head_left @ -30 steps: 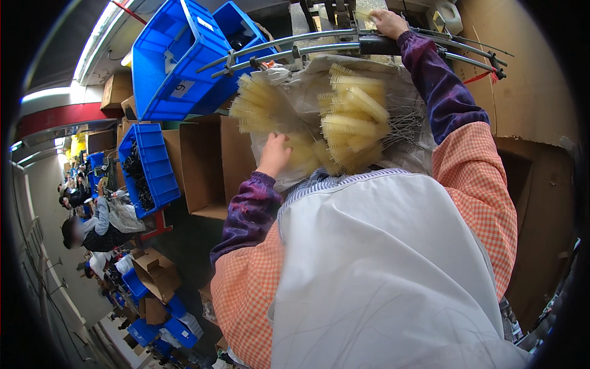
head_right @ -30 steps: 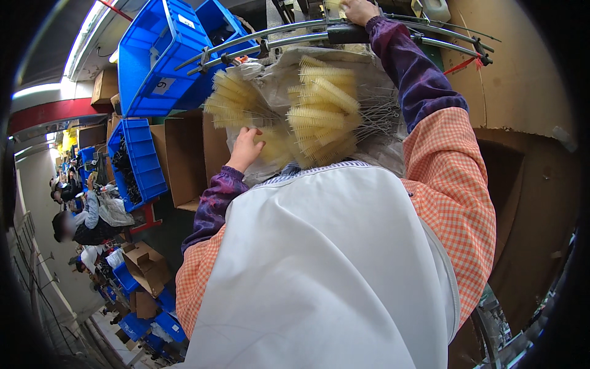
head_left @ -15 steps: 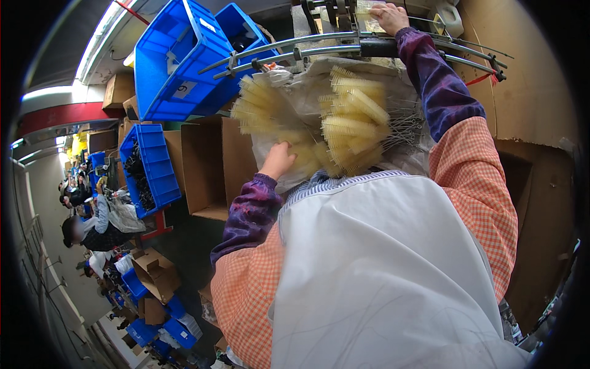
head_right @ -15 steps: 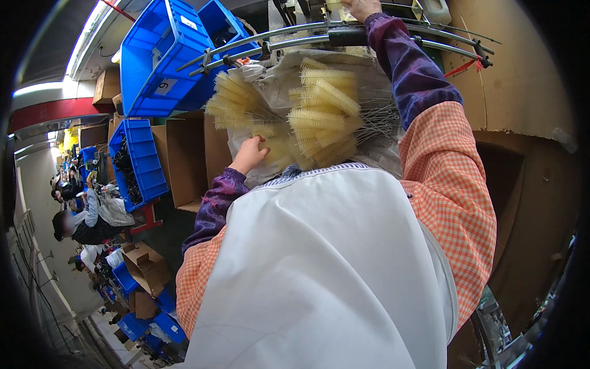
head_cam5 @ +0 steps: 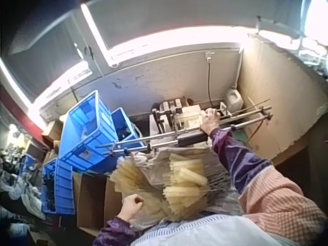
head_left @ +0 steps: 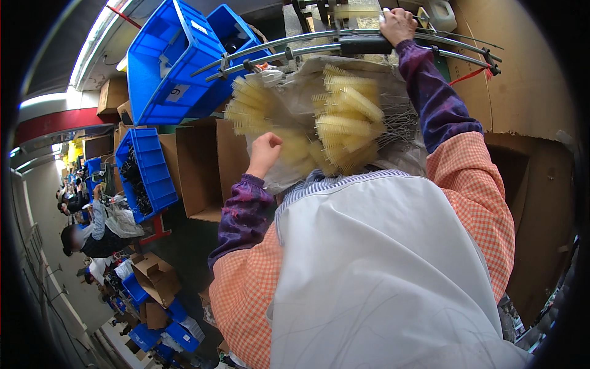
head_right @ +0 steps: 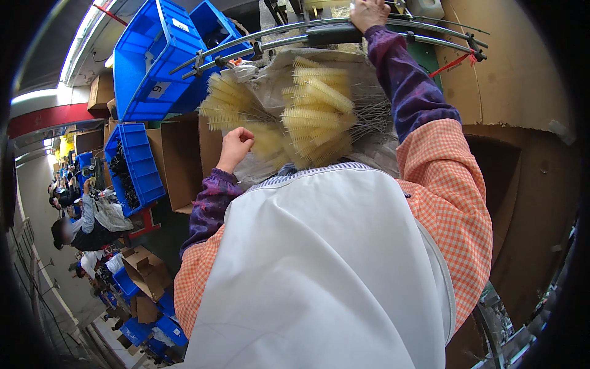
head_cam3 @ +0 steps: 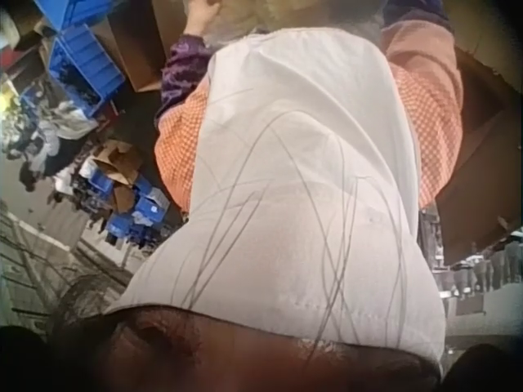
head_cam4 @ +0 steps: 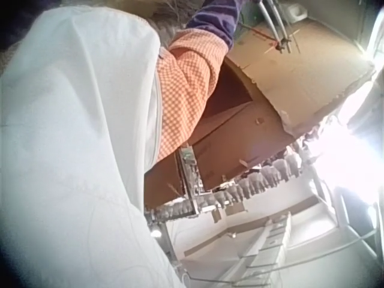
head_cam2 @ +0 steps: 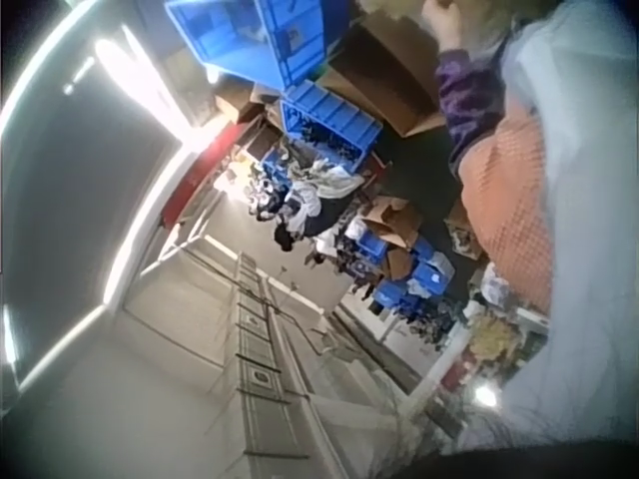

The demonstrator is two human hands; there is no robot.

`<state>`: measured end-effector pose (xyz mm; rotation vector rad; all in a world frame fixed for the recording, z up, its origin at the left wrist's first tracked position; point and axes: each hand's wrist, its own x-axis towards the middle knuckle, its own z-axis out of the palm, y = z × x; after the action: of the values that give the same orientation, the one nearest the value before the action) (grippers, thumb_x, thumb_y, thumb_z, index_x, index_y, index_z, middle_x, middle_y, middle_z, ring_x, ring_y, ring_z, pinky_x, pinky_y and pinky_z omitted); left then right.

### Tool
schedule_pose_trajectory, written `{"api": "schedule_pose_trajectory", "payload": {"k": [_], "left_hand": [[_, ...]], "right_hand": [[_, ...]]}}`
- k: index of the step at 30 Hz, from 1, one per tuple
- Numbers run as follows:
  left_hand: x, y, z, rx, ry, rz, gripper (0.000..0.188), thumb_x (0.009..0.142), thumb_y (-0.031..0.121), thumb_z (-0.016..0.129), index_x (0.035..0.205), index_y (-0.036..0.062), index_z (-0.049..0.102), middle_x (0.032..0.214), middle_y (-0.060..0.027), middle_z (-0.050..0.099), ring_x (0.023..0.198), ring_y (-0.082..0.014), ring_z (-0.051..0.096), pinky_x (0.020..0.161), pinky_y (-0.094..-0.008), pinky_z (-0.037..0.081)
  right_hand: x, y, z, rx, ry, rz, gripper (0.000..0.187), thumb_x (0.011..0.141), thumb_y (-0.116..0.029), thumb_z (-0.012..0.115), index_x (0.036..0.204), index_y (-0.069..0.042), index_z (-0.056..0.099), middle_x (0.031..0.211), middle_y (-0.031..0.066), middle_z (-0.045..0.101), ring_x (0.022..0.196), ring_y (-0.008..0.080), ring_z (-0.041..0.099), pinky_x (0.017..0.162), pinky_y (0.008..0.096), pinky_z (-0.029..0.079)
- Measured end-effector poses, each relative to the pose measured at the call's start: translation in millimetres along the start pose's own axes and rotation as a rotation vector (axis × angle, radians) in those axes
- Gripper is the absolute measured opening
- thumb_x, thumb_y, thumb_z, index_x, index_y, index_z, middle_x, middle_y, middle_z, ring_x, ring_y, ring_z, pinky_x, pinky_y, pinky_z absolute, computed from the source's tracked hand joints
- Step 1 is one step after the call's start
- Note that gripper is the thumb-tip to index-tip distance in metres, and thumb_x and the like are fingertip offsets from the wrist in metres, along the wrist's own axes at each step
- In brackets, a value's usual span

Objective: The person assembles industrial brushes by gathering bristles from plastic bins and feeding them into an assembly machine.

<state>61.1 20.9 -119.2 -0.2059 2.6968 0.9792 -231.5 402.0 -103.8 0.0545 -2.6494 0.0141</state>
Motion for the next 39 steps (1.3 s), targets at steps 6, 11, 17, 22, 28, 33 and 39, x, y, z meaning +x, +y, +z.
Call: {"api": "schedule_pose_trajectory", "payload": {"k": [6,11,17,22,28,33,39], "left_hand": [[-5.7,34.4,-27.0,-0.013,0.035,0.072,0.008,0.071,0.003,0.061,0.077,-0.0015,0.060,0.066,-0.0080,0.062,0.056,-0.0127,0.060,0.052,-0.0252,0.049],[-11.6,67.8,-49.6,0.035,0.008,0.081,0.009,0.067,0.004,0.059,0.075,0.0005,0.062,0.072,-0.0152,0.062,0.069,-0.0262,0.062,0.065,-0.0321,0.048],[-24.7,87.4,-100.6,0.122,0.048,0.115,0.010,0.067,0.004,0.058,0.076,-0.0001,0.061,0.072,-0.0159,0.061,0.069,-0.0269,0.062,0.064,-0.0324,0.048],[-39.8,74.0,-148.4,-0.129,0.000,-0.061,0.007,0.072,0.002,0.058,0.078,-0.0013,0.059,0.065,-0.0067,0.059,0.059,-0.0105,0.058,0.053,-0.0228,0.046],[-57.4,60.9,-193.8,-0.257,0.080,-0.104,0.006,0.075,0.000,0.060,0.081,-0.0009,0.058,0.073,-0.0044,0.060,0.062,-0.0090,0.056,0.054,-0.0197,0.046],[-84.4,52.5,-222.6,-0.487,0.151,-0.052,0.006,0.075,-0.002,0.060,0.080,0.0014,0.057,0.075,-0.0032,0.058,0.063,-0.0089,0.056,0.056,-0.0192,0.045],[-74.2,76.5,-195.9,-0.666,0.024,0.105,0.009,0.074,-0.006,0.060,0.077,0.0017,0.056,0.079,-0.0035,0.057,0.064,-0.0096,0.054,0.056,-0.0205,0.044]], "right_hand": [[1.3,-73.5,-1.6,0.055,-0.067,-0.025,0.023,0.069,-0.023,0.054,0.088,-0.011,0.063,0.094,0.0071,0.056,0.092,0.0266,0.049,0.074,0.0411,0.037],[0.5,-103.4,-2.3,0.067,0.017,-0.055,0.022,0.074,-0.020,0.051,0.090,-0.011,0.061,0.095,0.0089,0.056,0.096,0.0274,0.048,0.083,0.0435,0.030],[-0.2,-90.5,-13.4,0.086,-0.093,-0.090,0.023,0.075,-0.023,0.052,0.094,-0.015,0.060,0.097,0.0064,0.057,0.098,0.0250,0.050,0.084,0.0480,0.030],[0.0,-37.2,-7.0,-0.044,-0.146,-0.097,0.026,0.075,-0.023,0.052,0.100,-0.018,0.060,0.098,0.0050,0.057,0.097,0.0249,0.052,0.083,0.0479,0.032],[-0.1,-2.2,-0.5,-0.077,-0.125,-0.100,0.031,0.077,-0.021,0.049,0.107,-0.020,0.058,0.100,0.0044,0.055,0.098,0.0248,0.051,0.083,0.0479,0.033],[3.7,24.8,10.2,-0.010,-0.093,-0.100,0.035,0.077,-0.022,0.048,0.111,-0.019,0.055,0.105,0.0061,0.053,0.099,0.0253,0.052,0.081,0.0461,0.038],[19.6,61.7,32.7,0.135,-0.036,-0.013,0.023,0.081,-0.025,0.045,0.097,-0.012,0.055,0.100,0.0132,0.058,0.084,0.0324,0.058,0.074,0.0442,0.046]]}}
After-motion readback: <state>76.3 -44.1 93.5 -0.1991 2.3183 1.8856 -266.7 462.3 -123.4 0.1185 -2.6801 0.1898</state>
